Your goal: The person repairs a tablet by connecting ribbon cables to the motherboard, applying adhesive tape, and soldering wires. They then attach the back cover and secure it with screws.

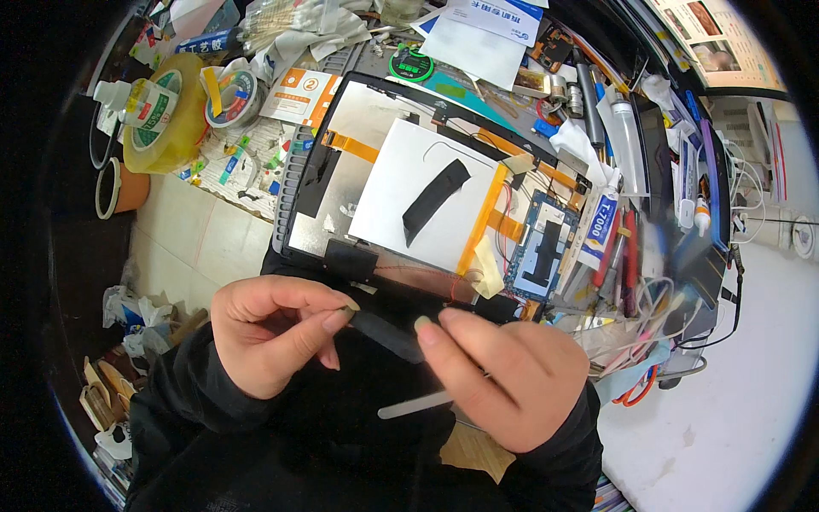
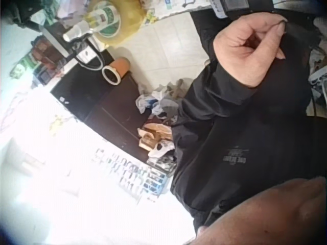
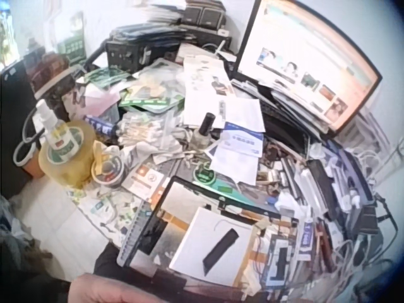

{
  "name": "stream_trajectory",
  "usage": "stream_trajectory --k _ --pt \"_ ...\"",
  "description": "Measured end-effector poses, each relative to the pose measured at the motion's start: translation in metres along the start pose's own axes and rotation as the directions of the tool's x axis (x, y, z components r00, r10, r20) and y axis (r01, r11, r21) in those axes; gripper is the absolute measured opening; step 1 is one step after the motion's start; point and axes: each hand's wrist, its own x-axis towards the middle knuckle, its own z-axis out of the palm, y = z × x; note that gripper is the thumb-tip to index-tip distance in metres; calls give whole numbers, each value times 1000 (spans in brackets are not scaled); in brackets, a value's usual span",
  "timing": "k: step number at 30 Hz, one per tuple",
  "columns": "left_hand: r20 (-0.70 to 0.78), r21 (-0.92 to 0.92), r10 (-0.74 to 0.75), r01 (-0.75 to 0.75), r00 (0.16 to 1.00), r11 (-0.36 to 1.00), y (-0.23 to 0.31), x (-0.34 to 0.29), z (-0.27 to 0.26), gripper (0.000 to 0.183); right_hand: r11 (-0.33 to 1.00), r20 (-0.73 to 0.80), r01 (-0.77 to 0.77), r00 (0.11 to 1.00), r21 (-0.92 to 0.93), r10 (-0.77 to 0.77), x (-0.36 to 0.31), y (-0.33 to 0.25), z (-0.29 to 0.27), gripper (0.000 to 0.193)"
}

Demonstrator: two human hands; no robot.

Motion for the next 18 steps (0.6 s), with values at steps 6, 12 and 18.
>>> stream_trajectory --k 6,12,18 --pt "83 356 355 -360 931 862 0 9 -2 22 783 -56 -381 884 491 465 -2 -9 0 37" --pt "382 652 670 -700 636 292 3 16 -7 32 556 130 -483 822 677 555 15 -24 10 43" --pt "207 561 493 -516 845 647 5 9 -8 26 657 37 -444 843 610 536 19 -19 23 18"
